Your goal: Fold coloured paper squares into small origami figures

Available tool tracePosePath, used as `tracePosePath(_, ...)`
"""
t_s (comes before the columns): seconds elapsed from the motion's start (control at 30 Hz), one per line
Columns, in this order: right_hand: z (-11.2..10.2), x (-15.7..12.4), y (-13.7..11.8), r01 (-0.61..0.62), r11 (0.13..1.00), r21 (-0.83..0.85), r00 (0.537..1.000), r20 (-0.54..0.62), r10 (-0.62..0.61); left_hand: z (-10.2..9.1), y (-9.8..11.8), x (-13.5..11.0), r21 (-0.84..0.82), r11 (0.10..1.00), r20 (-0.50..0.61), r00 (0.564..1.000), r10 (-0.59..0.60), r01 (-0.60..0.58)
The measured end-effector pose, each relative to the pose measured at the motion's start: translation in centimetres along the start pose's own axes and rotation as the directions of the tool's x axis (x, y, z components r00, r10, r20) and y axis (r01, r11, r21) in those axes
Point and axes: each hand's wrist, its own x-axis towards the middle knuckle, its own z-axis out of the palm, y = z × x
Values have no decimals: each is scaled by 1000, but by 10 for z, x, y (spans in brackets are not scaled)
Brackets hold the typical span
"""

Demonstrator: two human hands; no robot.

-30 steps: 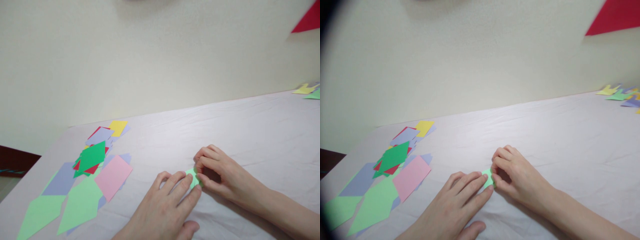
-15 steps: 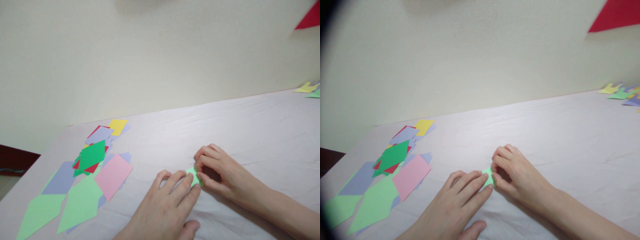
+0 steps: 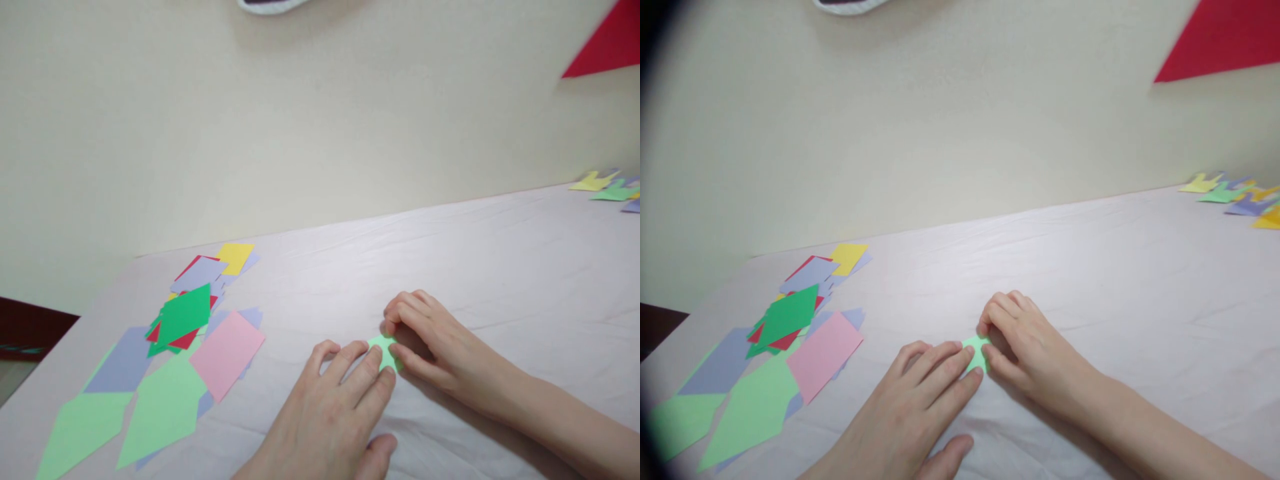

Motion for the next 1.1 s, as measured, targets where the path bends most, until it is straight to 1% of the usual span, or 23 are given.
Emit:
tracePosePath(0.17, -1, -1, -4, -58, 998, 24, 998, 5, 58, -1, 1, 1, -47, 999, -10, 1000, -20, 19)
tracePosePath(0.4, 0, 0, -4, -74, 997, 36, 997, 10, 74, -1, 1, 1, -86, 996, -15, 999, -32, 30)
tracePosePath(0.63, -7, -1, 1, -68, 985, 157, 998, 14, 67, 3, -1, 0, -102, 995, -57, 998, -16, 10)
tracePosePath(0.8, -7, -2, 2, -114, 969, 219, 993, -4, 118, 3, -2, -1, -92, 996, -51, 999, 1, -6)
tracePosePath(1.0, -1, -3, -6, -95, 992, 77, 995, 0, 95, 0, -1, -2, -112, 994, -21, 1000, -11, 8)
tracePosePath(1.1, 1, -3, -9, -102, 993, 51, 995, 10, 102, -4, 0, -2, -129, 991, -19, 999, -26, 23)
